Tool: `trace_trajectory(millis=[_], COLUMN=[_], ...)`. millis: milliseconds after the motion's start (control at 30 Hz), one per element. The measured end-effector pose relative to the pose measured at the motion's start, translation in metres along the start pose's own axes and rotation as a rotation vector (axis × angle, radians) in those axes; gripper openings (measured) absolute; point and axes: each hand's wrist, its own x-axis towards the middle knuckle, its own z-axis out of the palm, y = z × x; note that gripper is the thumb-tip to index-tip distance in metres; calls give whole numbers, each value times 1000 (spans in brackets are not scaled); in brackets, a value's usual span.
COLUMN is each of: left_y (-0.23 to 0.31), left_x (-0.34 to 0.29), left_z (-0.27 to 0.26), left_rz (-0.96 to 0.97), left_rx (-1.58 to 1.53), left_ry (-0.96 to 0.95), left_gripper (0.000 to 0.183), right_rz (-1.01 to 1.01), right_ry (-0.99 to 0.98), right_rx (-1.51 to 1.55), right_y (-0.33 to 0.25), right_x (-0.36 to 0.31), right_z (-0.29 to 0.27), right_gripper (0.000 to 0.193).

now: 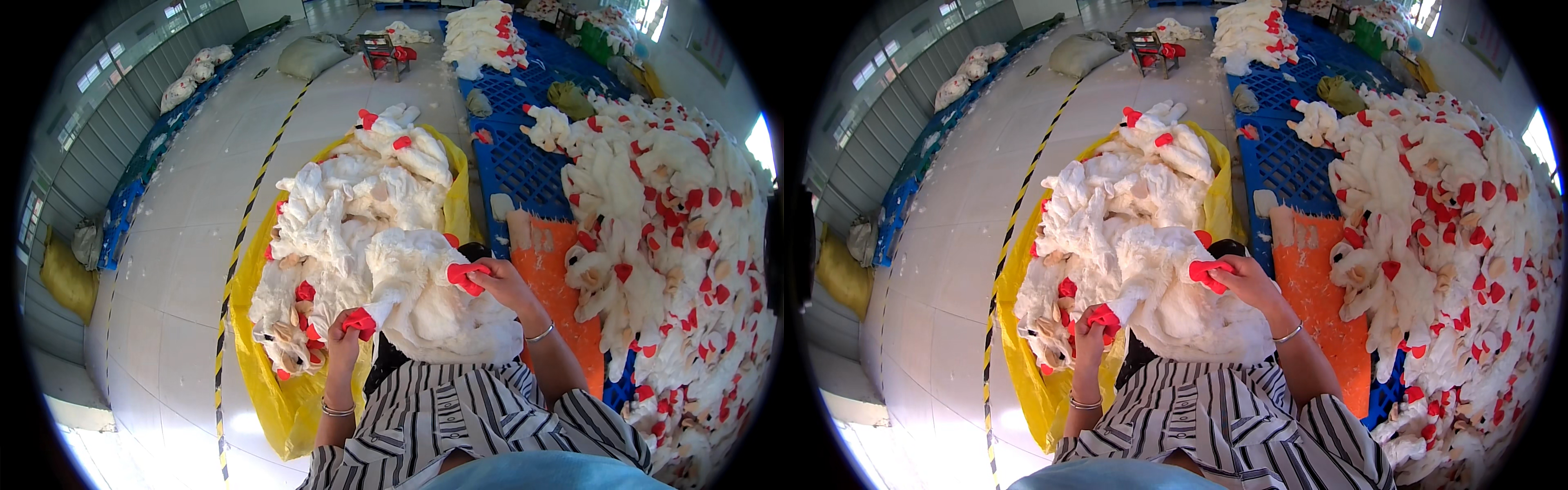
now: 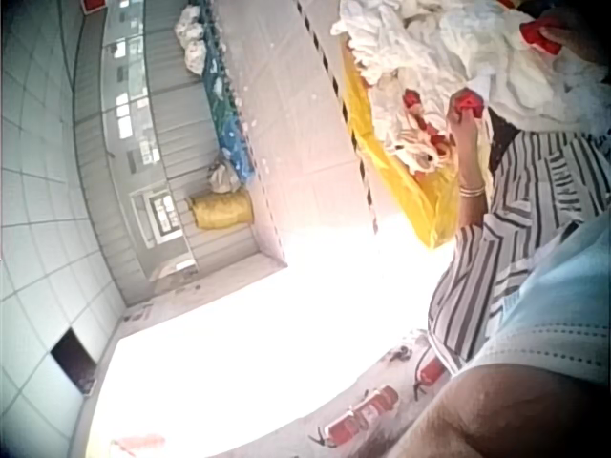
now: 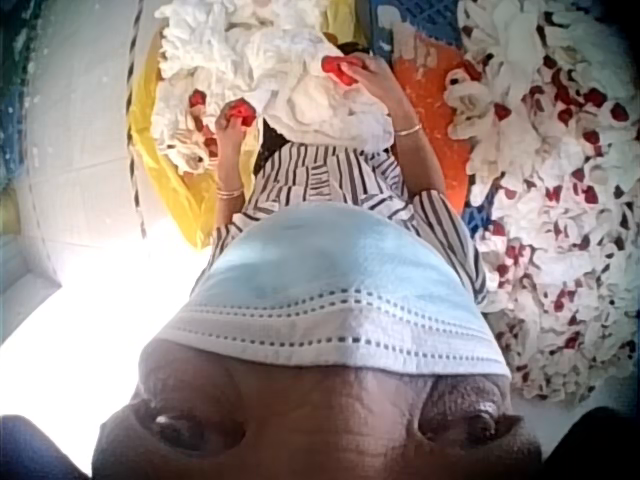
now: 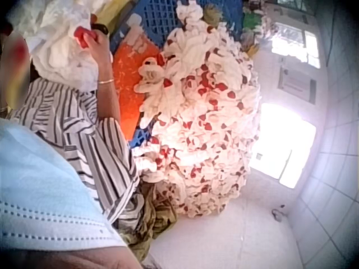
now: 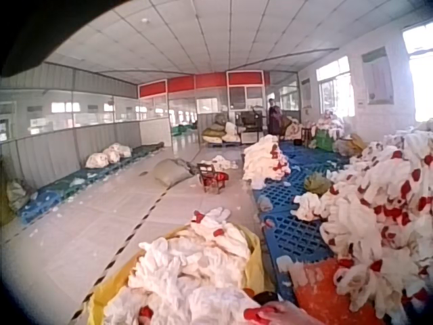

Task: The person sits on the floor in a factory setting and assembles white stuffed animals by hand. They pick up the plush bodies and red fabric pieces, then insert the red pieces into the white bodies to form the final product.

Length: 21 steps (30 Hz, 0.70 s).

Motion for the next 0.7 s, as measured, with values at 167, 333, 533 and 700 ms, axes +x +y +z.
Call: trace_trajectory(millis=[167, 333, 533, 700], left_y=[-2, -3, -1, -3], left_x=[1, 2, 1, 0], left_z=[0, 0, 3, 2], left_rz=[9, 9, 6, 0], left_rx=[-2, -2, -5, 0], left_ry=[-12, 5, 7, 15], left_gripper=[23, 23, 22, 21], right_rz=[2, -12, 14, 11], right_ry=[-5, -2, -9, -9], right_rx=[14, 6, 17, 10], right_y=[4, 3, 4, 0], right_x=[1, 0, 0, -1], right_z=[-1, 0, 0, 2], right_gripper=[25, 25, 25, 25])
